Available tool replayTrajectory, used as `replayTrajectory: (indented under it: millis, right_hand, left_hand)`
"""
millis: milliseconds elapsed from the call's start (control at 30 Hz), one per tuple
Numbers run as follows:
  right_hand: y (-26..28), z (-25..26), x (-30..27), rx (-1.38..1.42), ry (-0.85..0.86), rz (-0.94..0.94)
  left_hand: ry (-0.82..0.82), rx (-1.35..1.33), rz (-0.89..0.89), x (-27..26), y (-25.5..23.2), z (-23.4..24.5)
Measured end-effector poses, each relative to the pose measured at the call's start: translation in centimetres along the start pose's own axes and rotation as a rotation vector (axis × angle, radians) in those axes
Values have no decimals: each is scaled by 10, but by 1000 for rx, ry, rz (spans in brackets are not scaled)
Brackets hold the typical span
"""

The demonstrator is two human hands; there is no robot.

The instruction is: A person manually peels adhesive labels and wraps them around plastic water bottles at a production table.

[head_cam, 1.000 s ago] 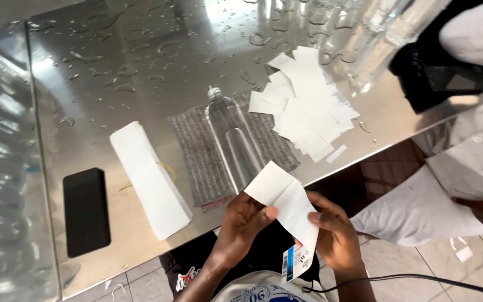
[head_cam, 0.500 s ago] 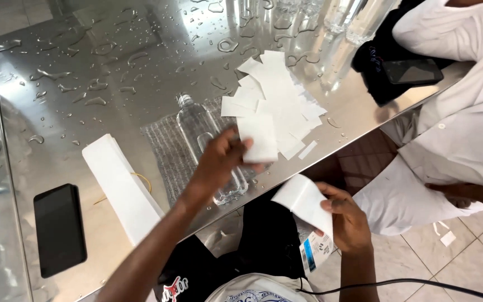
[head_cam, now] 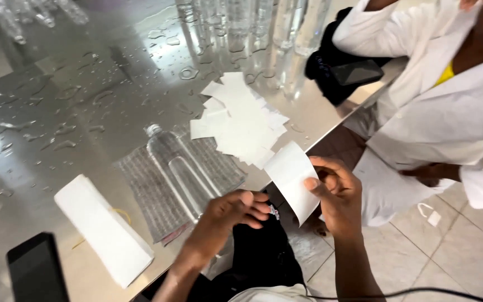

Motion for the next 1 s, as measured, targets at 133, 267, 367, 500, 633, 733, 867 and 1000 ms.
replayTrajectory:
  millis: [133, 267, 367, 500, 633, 733, 867, 1000]
  right_hand:
    - [4, -41, -9, -92, 155, 1]
    - [14, -79, -19, -122, 285, -1]
    - [40, -95, -26, -258, 313, 287]
    - [50, -87, -56, -501, 146, 625]
    - [44, -95, -76, -345, 267, 456]
    - [22, -83, -80, -208, 190, 272]
    - [-26, -59, -74, 278, 136, -4]
    - [-37, -56, -70, 278, 76, -78]
  left_hand:
    - [-49, -487, -253, -20, -2, -2]
    - [-140, -673, -279, -20, 7, 8]
    - [-215, -612, -295, -22, 2, 11]
    - [-278, -556, -349, -24, -2, 9]
    - [-302, -487, -384, -30, -10, 0]
    - [-286, -453, -404, -29, -12, -5]
    - [-298, -386, -492, -30, -7, -7]
    - [-322, -371, -501, -32, -4, -7]
Point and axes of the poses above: each hand's wrist, its own x-axis towards the middle knuckle, its own z-axis out of the back of the hand, y = z × x, the point moved 10 cm from there along x, towards the middle knuckle, and after that the axes turned 9 degrees about x, right-handed, at the moved point
